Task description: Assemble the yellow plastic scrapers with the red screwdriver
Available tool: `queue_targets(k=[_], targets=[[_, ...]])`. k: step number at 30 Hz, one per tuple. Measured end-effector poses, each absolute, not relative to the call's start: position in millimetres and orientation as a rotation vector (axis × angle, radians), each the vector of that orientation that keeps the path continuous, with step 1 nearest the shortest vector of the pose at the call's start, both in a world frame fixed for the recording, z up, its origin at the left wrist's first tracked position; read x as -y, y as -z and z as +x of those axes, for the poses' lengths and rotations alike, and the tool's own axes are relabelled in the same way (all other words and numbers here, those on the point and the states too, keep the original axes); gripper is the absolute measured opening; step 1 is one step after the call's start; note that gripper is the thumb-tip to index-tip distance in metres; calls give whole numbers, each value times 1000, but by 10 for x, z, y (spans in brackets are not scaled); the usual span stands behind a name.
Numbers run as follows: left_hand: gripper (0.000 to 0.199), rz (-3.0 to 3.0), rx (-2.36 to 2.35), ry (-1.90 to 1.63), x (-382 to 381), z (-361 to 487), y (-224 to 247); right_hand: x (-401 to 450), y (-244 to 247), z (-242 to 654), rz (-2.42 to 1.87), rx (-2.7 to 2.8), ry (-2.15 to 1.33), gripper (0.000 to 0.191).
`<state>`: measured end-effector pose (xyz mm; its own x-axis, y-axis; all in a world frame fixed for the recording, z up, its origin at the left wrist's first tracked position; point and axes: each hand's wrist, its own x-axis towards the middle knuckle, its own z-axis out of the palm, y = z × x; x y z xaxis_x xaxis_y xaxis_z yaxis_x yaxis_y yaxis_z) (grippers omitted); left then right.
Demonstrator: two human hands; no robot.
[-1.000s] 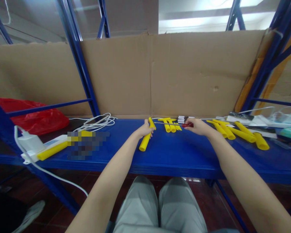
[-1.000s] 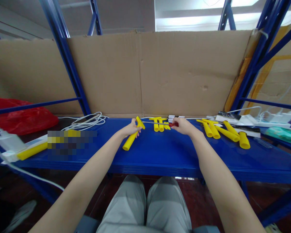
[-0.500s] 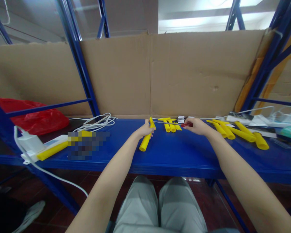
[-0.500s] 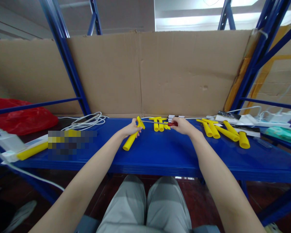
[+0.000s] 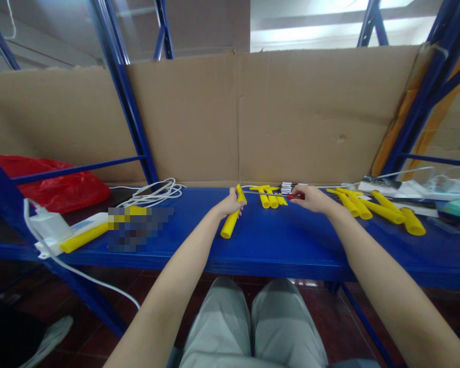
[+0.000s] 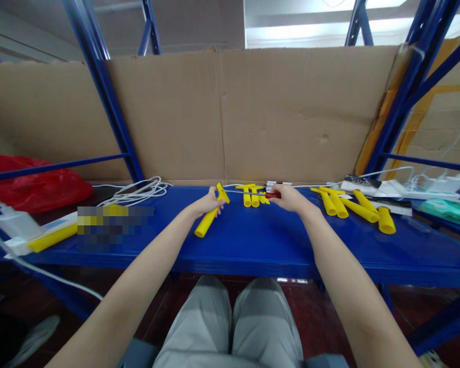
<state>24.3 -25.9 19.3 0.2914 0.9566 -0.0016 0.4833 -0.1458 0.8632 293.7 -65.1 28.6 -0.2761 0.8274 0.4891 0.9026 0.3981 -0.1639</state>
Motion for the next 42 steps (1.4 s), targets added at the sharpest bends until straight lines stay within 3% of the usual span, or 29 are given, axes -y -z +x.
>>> queue_targets(k=[29, 37, 42], targets=[[43, 1938, -1411, -664, 315, 230, -235, 691, -320, 2921, -1441, 2213, 337, 5], [49, 2062, -1489, -620, 241, 167, -186, 816, -354, 2766, -1568, 2240, 648, 13], [56, 2077, -1524, -621, 223, 156, -175, 790, -287, 2694, -1780, 2219, 665, 27]])
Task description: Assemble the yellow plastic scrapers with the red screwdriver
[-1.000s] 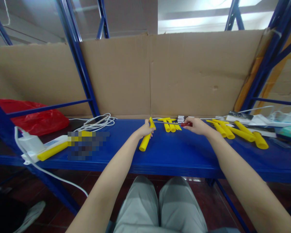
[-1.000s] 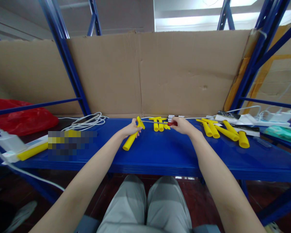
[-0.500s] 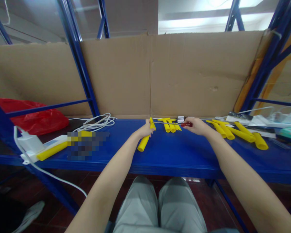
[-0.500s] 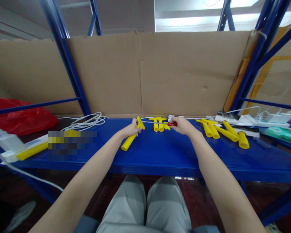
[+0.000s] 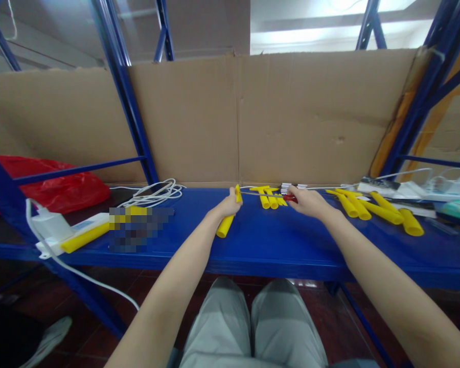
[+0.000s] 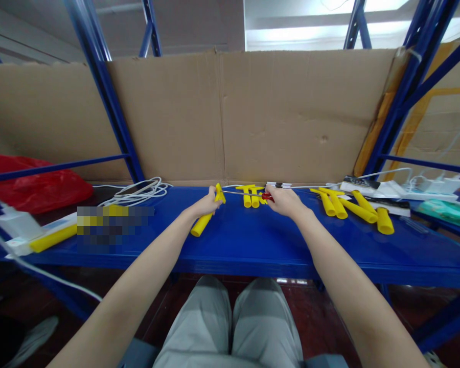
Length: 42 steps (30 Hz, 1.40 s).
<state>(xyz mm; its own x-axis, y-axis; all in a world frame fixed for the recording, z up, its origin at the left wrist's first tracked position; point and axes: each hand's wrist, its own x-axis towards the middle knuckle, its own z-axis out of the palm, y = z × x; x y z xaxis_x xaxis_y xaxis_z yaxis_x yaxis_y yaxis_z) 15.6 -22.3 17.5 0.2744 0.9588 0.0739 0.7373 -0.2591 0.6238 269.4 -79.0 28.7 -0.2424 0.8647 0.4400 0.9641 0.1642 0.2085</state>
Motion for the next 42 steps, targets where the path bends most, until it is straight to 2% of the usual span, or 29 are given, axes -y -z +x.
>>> queue_targets(k=[6, 12, 21, 31, 42], targets=[[58, 2068, -1563, -669, 210, 169, -174, 768, -269, 2642, -1813, 2268, 518, 34], [57, 2107, -1577, -647, 223, 166, -181, 765, -290, 2615, -1827, 2224, 478, 31], [57, 2107, -1588, -648, 187, 168, -156, 734, -255, 2633, -1775, 2212, 543, 29], [50, 2069, -1577, -723, 124, 151, -129, 756, -237, 2605, -1752, 2156, 637, 36], [59, 2037, -1581, -721, 199, 149, -191, 772, -227, 2597, -1727, 2171, 771, 39]])
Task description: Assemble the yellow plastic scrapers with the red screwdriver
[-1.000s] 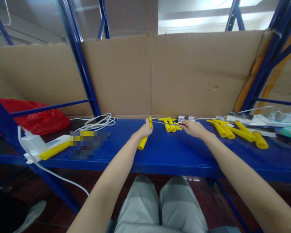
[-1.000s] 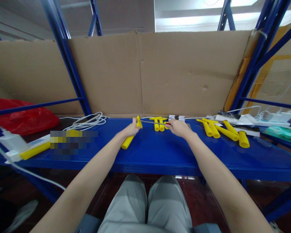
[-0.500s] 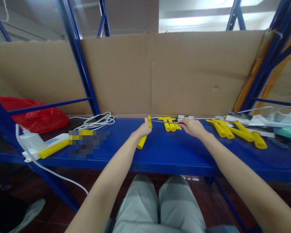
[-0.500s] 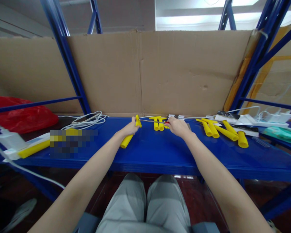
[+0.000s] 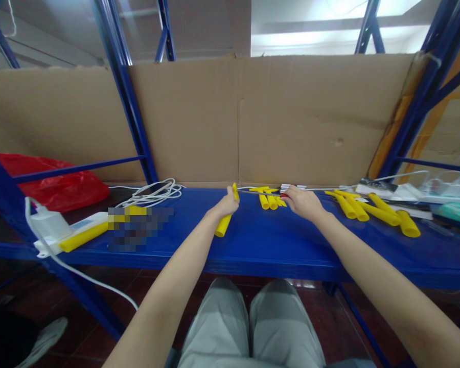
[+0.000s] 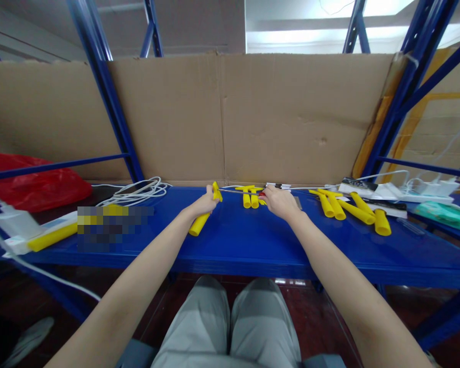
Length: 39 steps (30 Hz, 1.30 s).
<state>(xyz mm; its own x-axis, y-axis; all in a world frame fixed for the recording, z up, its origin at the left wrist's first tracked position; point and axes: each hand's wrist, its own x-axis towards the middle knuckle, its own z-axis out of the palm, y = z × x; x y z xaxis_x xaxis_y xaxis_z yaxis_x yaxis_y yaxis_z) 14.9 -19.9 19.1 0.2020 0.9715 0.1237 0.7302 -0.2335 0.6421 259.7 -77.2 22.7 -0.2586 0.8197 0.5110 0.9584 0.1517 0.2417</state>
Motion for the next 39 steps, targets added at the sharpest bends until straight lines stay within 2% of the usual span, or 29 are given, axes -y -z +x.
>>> queue_targets(k=[13, 20, 26, 35, 39], targets=[[46, 1957, -1550, -694, 224, 114, -211, 783, -229, 2573, -1705, 2185, 774, 37], [55, 2032, -1621, -652, 287, 124, -256, 739, -219, 2575, -1730, 2234, 415, 25], [59, 2081, -1627, -627, 291, 124, -250, 716, -232, 2594, -1677, 2394, 82, 29], [57, 2062, -1653, -554, 286, 100, -266, 811, -267, 2533, -1766, 2299, 608, 33], [51, 2063, -1656, -582, 307, 118, -270, 798, -261, 2560, -1738, 2264, 719, 32]])
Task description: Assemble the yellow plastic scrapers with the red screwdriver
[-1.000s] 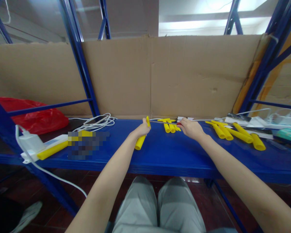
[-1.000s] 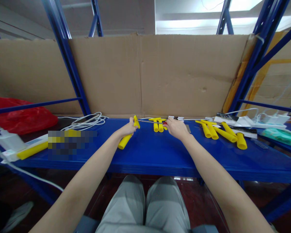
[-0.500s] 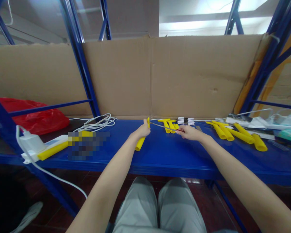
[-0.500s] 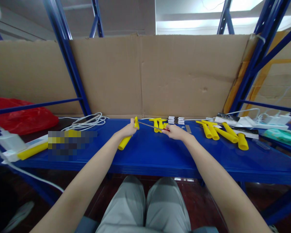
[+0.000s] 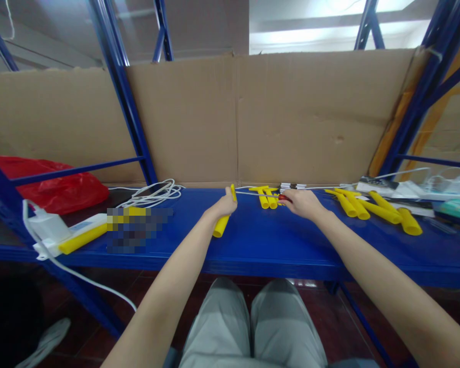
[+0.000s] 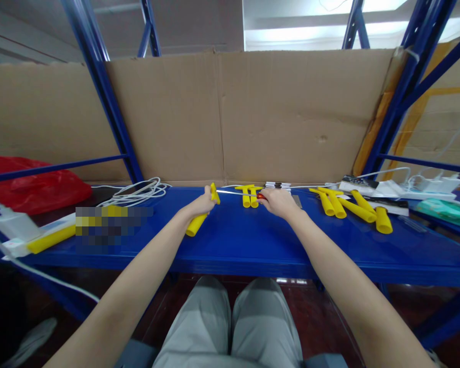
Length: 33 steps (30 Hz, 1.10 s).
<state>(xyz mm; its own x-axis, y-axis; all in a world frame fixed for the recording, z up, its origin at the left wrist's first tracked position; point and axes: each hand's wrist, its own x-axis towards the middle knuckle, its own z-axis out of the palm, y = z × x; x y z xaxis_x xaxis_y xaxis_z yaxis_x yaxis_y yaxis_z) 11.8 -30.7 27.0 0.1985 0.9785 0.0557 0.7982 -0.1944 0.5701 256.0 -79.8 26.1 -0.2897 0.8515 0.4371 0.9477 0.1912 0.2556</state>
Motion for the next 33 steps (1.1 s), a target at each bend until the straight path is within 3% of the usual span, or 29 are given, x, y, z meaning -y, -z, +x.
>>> queue_targets(k=[7, 13, 23, 33], targets=[[62, 2099, -1658, -535, 314, 151, -242, 754, -216, 2602, -1767, 2233, 661, 22], [60, 2105, -1653, -542, 330, 164, -234, 782, -233, 2551, -1894, 2185, 520, 36], [60, 2116, -1649, -564, 300, 155, -207, 749, -222, 2596, -1794, 2251, 475, 25], [58, 2131, -1645, -562, 266, 147, -190, 783, -256, 2551, -1838, 2303, 389, 32]])
